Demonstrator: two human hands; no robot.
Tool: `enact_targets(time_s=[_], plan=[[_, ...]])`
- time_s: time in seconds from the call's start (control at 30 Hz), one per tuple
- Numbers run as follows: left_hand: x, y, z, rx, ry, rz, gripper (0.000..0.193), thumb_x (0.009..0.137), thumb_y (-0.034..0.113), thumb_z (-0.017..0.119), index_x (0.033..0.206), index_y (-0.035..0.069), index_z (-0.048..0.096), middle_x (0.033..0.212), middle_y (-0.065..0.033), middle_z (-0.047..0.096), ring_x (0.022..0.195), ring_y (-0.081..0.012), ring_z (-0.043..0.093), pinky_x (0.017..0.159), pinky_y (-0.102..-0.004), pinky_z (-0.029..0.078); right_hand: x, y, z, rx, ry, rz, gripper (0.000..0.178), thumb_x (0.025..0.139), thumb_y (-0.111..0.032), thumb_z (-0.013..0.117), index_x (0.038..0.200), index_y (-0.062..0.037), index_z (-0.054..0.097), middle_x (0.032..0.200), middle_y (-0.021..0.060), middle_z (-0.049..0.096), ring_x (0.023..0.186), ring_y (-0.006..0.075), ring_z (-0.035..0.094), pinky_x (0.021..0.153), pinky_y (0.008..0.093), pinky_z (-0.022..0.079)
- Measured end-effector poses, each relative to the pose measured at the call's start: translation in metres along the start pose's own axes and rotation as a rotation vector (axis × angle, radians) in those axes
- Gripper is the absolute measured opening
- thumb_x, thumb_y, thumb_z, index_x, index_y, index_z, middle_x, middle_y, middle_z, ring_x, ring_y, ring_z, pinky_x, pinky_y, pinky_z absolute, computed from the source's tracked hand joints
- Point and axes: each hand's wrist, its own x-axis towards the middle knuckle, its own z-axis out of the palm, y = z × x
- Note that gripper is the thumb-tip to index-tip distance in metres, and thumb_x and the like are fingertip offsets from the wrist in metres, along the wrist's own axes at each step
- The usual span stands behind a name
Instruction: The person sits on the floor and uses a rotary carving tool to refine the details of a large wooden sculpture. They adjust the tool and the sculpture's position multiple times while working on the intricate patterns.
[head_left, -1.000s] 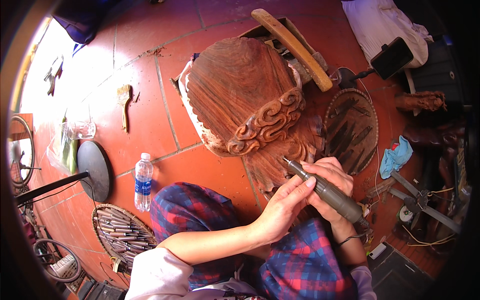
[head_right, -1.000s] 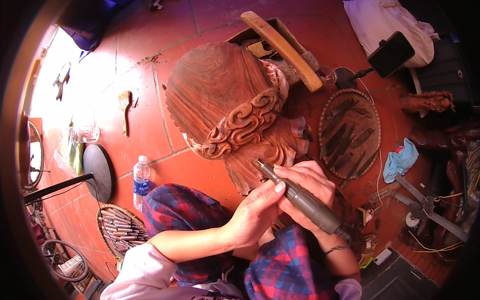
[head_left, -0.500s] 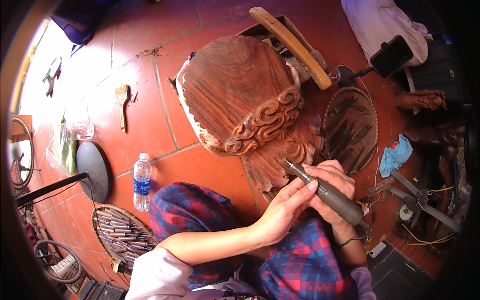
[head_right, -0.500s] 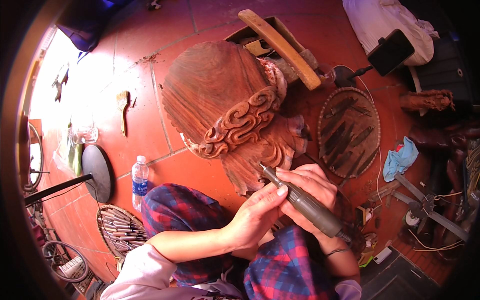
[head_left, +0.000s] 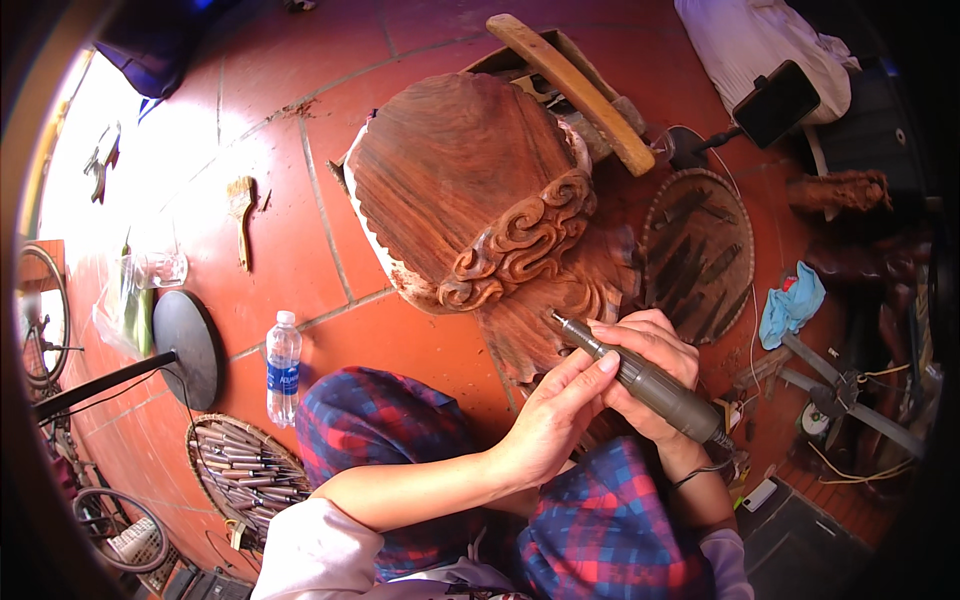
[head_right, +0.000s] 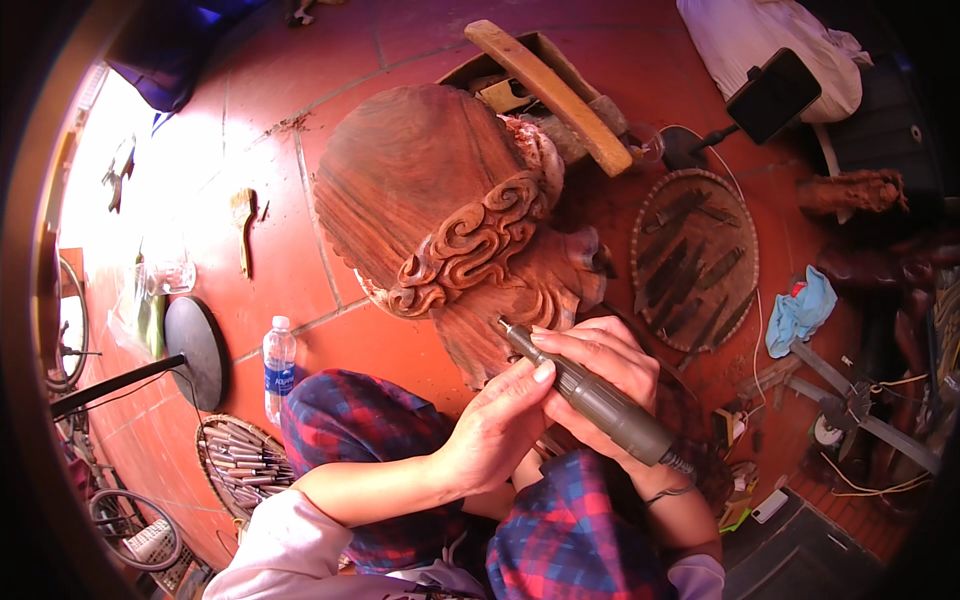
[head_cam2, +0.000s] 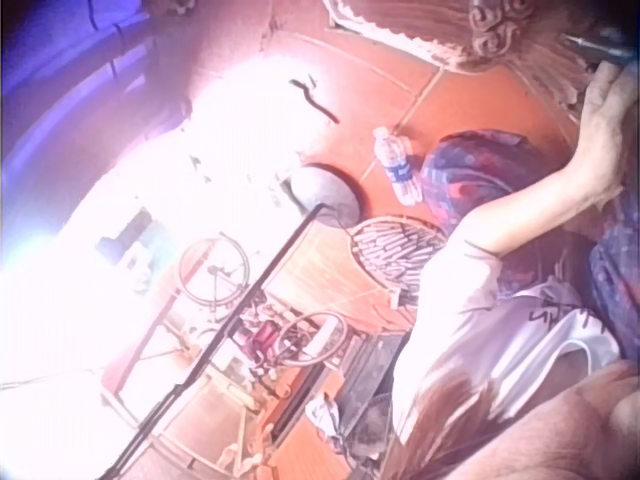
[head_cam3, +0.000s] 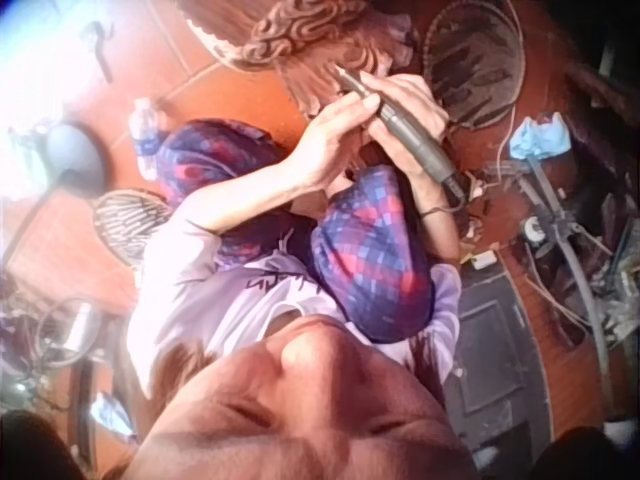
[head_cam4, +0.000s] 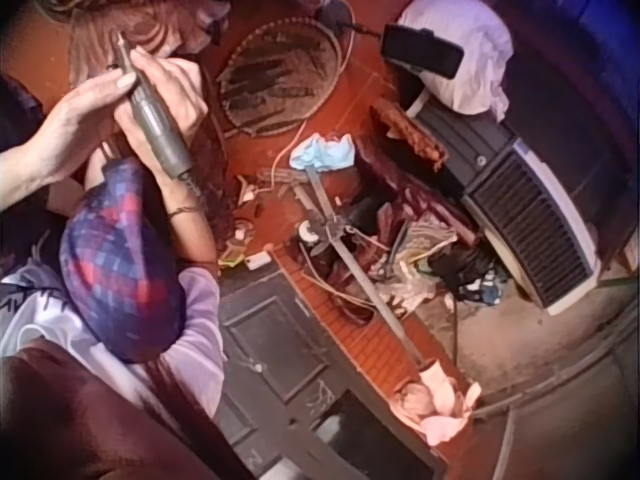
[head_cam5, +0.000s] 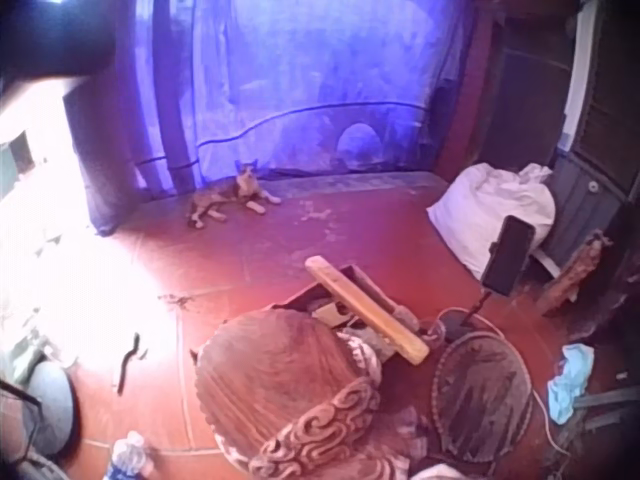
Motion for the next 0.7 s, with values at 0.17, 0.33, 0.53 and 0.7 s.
enact_targets(time_s=[0.17, 0.33, 0.53, 0.7], plan=[[0.001, -0.007, -0.003, -0.02, -0.015, -0.009, 0.035, 0.099, 0.026, 0.046, 0.127, 0.005, 0.047, 0.115, -0.0017, 0.055, 0.108, -0.0093, 0.051, 0.095, -0.0277, 0.039, -0.001, -0.007, -0.004, -0.003, -0.01, 0.018, 0.038, 0.064, -0.005, 0.069, 0.101, -0.0005, 0.066, 0.097, 0.011, 0.068, 0.085, 0.025, 0.063, 0.076, 0.0331, 0.05], [0.002, -0.012, 0.001, -0.015, -0.016, -0.054, 0.035, 0.099, 0.028, 0.046, 0.127, 0.006, 0.048, 0.115, -0.0009, 0.055, 0.106, -0.0082, 0.051, 0.094, -0.027, 0.039, -0.006, -0.008, -0.012, -0.005, -0.019, 0.036, 0.038, 0.064, -0.005, 0.069, 0.102, -0.0002, 0.065, 0.096, 0.0115, 0.068, 0.083, 0.0253, 0.062, 0.076, 0.0332, 0.05], [0.006, -0.016, 0.005, -0.038, -0.034, -0.079, 0.034, 0.099, 0.028, 0.047, 0.126, 0.007, 0.048, 0.113, -0.0003, 0.056, 0.106, -0.0072, 0.05, 0.093, -0.0262, 0.039, -0.009, -0.007, -0.019, -0.016, -0.009, 0.047, 0.038, 0.064, -0.007, 0.07, 0.102, 0.0, 0.065, 0.098, 0.0121, 0.068, 0.084, 0.0254, 0.062, 0.076, 0.0331, 0.05], [0.009, -0.017, 0.007, -0.037, -0.03, -0.084, 0.035, 0.1, 0.025, 0.044, 0.125, 0.002, 0.046, 0.119, -0.0055, 0.053, 0.113, -0.0124, 0.048, 0.101, -0.0321, 0.035, -0.011, -0.005, -0.021, 0.002, 0.008, 0.063, 0.037, 0.065, -0.007, 0.07, 0.101, 0.0, 0.065, 0.098, 0.012, 0.068, 0.085, 0.0253, 0.062, 0.077, 0.033, 0.05]])
